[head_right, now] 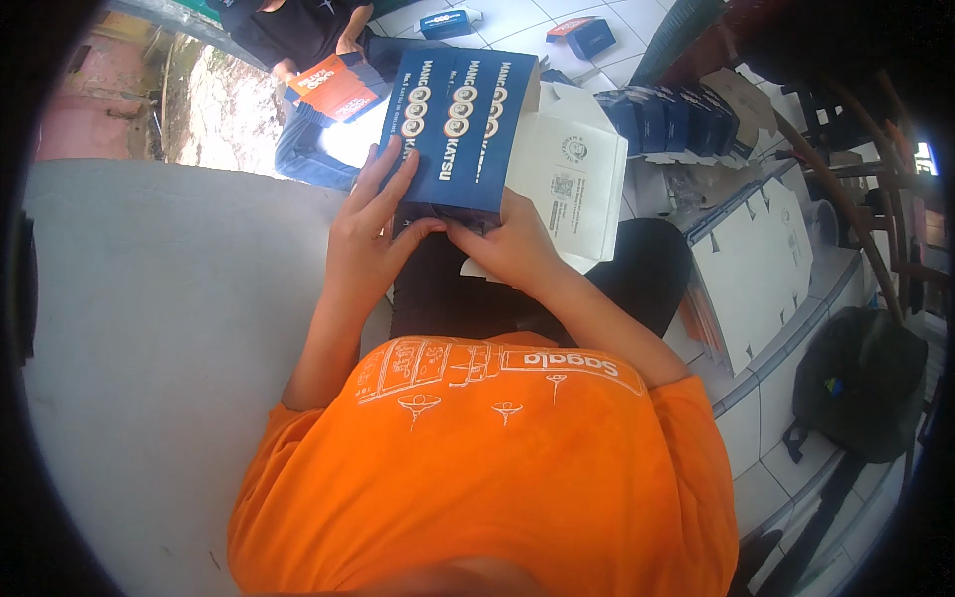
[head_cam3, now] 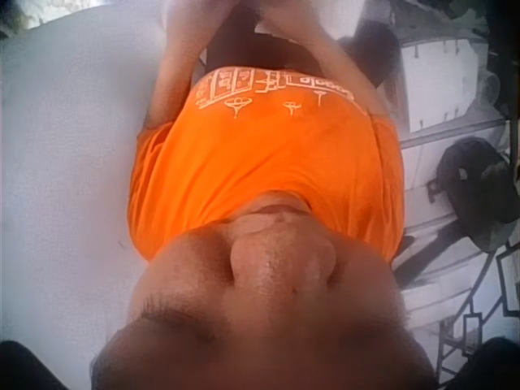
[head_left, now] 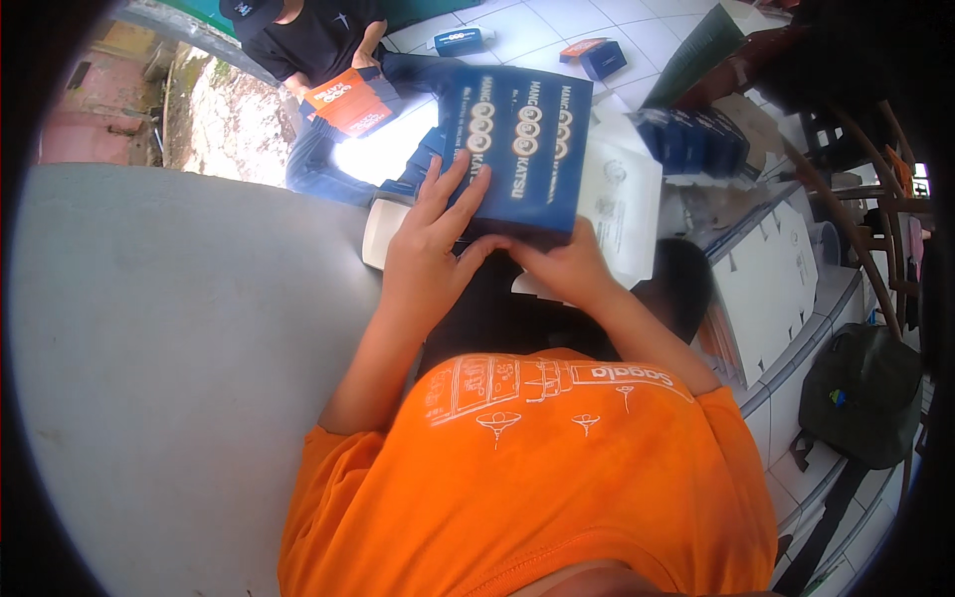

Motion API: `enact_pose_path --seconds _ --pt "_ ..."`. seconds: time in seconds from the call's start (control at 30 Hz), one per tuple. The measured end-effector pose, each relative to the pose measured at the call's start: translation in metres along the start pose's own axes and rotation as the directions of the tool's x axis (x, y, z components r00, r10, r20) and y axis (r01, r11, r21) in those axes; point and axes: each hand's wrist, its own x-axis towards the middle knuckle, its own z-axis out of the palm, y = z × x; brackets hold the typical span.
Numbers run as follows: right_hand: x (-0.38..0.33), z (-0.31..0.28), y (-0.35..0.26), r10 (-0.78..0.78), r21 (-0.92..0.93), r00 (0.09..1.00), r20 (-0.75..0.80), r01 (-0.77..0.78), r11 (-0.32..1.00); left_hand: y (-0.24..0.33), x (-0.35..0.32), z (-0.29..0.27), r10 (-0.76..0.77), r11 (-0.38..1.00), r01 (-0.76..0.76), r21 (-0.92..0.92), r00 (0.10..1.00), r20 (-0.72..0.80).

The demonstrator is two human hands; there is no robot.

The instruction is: The person folds and assembles multiple cardboard takeout boxes by hand, stacking the completed boxes on the floor.

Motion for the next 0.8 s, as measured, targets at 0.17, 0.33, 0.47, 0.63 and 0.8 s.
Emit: enact_pose_path --seconds 0.17,0.33,0.47,0.63,0.8 --pt "-0.002 -0.012 0.000 -0.039 0.010 0.994 0.105 0.038 0.999 0.002 -0.001 0.000 0.001 1.000 -0.001 0.006 1.000 -0.014" --pt "0.000 -0.015 -0.006 0.090 -0.018 0.939 0.333 -0.089 0.996 0.045 -0.015 -0.027 -0.156 0.977 0.140 0.161 0.983 0.093" --pt "-0.009 -0.013 -0.006 0.127 -0.188 0.846 0.518 -0.032 0.982 0.036 0.013 -0.063 -0.117 0.991 0.125 0.048 0.981 -0.152" --pt "-0.008 -0.034 -0.009 -0.012 -0.222 0.753 0.658 0.210 0.952 -0.015 0.025 -0.038 -0.400 0.914 0.406 -0.012 0.895 -0.198" --pt "0.041 -0.033 -0.014 -0.241 -0.243 0.967 -0.089 0.213 0.946 -0.005 0.017 -0.021 -0.393 0.919 0.392 -0.034 0.914 -0.096"
